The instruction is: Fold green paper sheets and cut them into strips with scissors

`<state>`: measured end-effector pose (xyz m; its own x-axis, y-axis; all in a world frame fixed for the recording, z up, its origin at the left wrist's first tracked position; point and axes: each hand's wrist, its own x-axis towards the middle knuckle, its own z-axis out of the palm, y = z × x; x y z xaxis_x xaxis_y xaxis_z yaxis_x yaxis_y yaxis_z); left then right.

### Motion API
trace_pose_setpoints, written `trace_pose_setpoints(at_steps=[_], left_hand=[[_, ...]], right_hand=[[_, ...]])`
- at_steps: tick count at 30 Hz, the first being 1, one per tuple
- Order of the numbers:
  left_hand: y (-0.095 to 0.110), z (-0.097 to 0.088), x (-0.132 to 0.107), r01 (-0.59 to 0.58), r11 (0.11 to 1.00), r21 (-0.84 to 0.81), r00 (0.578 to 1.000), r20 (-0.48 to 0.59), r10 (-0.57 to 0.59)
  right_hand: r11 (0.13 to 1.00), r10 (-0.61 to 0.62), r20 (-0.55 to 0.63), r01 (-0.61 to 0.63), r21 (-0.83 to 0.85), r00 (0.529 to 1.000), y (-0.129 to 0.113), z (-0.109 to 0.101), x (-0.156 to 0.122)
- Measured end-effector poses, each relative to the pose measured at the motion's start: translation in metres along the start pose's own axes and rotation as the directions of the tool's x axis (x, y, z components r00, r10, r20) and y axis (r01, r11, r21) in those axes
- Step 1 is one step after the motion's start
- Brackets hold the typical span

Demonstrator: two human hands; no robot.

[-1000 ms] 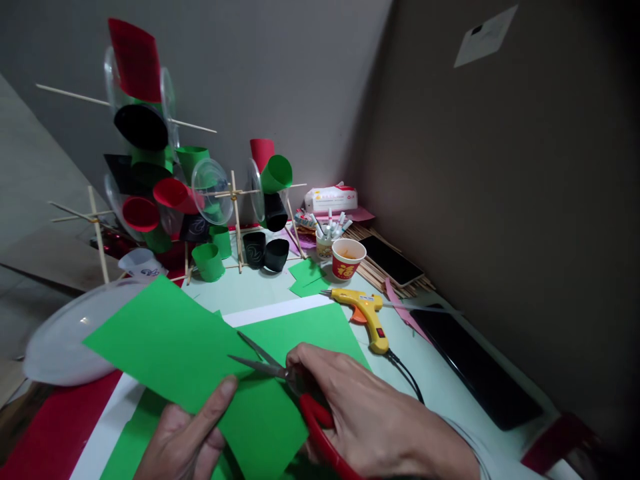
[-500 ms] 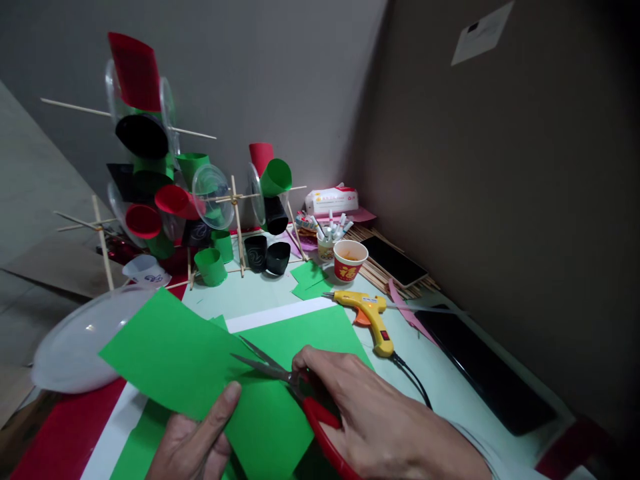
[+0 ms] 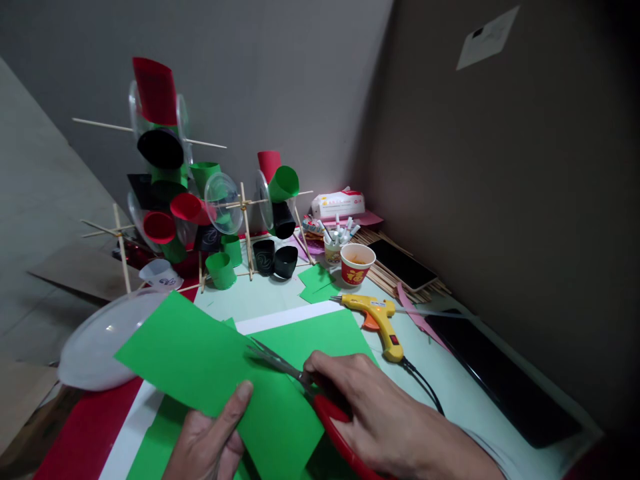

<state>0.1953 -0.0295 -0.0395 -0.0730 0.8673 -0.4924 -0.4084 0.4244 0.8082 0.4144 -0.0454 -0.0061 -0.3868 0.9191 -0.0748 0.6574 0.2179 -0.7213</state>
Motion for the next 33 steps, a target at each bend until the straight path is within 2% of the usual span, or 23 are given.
trace_pose_setpoints(at_steps=[3,5,9,15,22,28,33], left_hand=[[-0.002,-0.009,0.008,0.047,0.998,0.036,0.999,-0.028,-0.046],[-0.003,-0.013,0.012,0.06,0.997,0.043,0.998,-0.006,-0.059],[-0.003,-0.013,0.013,0.048,0.999,-0.005,0.998,0.044,-0.048],[-0.005,-0.011,0.015,0.081,0.994,-0.069,0.996,0.032,-0.079],[-0.013,-0.022,0.027,0.078,0.997,-0.023,0.993,0.088,-0.076],[-0.006,-0.011,0.022,0.082,0.984,-0.155,0.996,0.043,-0.077],[0.008,-0.002,0.014,0.028,0.965,-0.262,0.999,-0.037,-0.039]], right_hand=[[0.999,-0.01,-0.001,0.01,-0.033,1.0,0.0,-0.001,0.002],[0.999,-0.013,-0.008,0.012,-0.052,1.0,-0.001,-0.002,0.002],[0.998,-0.013,-0.014,0.013,-0.063,1.0,-0.002,-0.005,0.002],[0.999,-0.009,-0.026,0.007,-0.05,1.0,0.003,-0.001,0.002],[0.999,-0.018,-0.028,0.017,-0.048,0.999,0.001,-0.001,0.003],[0.999,-0.022,-0.024,0.021,-0.036,0.999,0.001,-0.001,0.004],[0.999,-0.039,-0.029,0.038,-0.014,0.999,0.005,0.0,0.003]])
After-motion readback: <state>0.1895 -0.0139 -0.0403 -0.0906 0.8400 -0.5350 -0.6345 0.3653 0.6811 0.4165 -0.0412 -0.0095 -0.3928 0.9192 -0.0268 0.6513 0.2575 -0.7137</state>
